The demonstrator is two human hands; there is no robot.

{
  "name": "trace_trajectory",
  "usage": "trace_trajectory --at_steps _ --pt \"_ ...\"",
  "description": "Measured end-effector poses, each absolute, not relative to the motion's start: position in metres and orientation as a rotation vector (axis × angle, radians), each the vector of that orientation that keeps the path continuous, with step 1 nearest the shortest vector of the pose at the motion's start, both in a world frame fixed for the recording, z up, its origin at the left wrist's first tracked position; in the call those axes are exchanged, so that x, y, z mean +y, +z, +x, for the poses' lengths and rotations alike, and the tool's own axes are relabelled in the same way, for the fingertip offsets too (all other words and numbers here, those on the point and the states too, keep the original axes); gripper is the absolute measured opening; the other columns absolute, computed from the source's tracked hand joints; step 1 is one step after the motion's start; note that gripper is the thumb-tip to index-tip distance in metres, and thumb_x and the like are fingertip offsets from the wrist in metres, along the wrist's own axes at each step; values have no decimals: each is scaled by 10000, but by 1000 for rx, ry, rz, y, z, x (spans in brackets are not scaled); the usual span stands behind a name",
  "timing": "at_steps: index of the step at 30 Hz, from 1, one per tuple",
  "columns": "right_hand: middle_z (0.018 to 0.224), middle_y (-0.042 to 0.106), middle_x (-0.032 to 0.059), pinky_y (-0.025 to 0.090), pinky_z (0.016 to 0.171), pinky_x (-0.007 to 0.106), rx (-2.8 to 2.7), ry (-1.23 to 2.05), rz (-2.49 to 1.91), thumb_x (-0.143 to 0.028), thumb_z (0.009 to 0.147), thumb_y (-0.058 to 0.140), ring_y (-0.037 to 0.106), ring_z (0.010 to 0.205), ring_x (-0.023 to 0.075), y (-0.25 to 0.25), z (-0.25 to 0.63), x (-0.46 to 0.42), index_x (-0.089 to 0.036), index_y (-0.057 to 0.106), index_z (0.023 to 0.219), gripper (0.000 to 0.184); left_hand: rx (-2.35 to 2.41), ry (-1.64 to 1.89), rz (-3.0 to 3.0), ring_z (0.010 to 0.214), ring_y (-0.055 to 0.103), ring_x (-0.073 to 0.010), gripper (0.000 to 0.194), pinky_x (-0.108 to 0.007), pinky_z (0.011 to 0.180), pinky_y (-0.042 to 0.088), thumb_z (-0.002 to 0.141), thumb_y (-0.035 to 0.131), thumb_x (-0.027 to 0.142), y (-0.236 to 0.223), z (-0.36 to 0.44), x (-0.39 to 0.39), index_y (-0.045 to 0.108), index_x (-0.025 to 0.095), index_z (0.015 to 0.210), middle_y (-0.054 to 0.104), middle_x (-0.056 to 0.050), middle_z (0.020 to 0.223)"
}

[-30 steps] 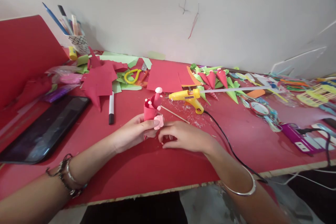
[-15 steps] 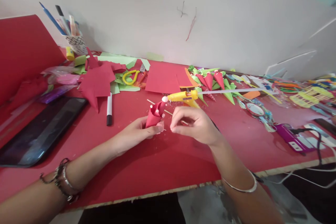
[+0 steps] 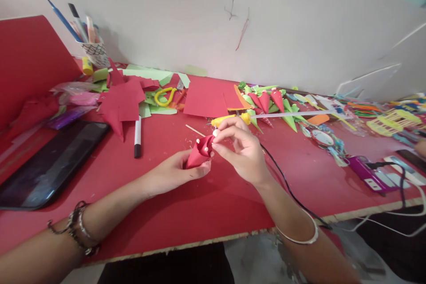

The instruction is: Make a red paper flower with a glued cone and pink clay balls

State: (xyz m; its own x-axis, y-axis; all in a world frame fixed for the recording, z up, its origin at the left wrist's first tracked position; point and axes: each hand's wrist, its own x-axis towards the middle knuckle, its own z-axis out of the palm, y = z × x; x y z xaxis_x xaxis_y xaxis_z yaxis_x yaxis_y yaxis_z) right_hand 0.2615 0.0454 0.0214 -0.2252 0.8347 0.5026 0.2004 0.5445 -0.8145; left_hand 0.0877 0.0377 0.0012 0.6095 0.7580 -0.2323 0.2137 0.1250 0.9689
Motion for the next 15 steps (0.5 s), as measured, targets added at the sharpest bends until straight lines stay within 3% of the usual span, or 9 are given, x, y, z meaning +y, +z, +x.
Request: trace_trajectory --at_steps 5,10,15 --pt "878 451 0 468 765 295 -1678 808 -852 -125 730 571 505 835 119 20 259 46 -225 508 784 130 854 469 1449 659 416 -112 247 -222 600 356 775 496 412 0 87 38 538 181 851 460 16 746" --pt "859 490 -3 471 801 292 -1620 1038 -852 -141 735 565 517 857 119 19 259 47 -248 476 1017 315 843 451 1450 665 404 -113 251 -223 598 353 777 498 411 -3 86 39 520 182 877 447 15 751" --pt "900 546 8 498 783 275 -1645 1173 -907 -210 773 552 560 870 123 18 261 47 -240 542 1010 239 828 451 1468 659 399 -109 238 -227 603 356 771 508 402 -4 85 39 506 175 843 443 17 744"
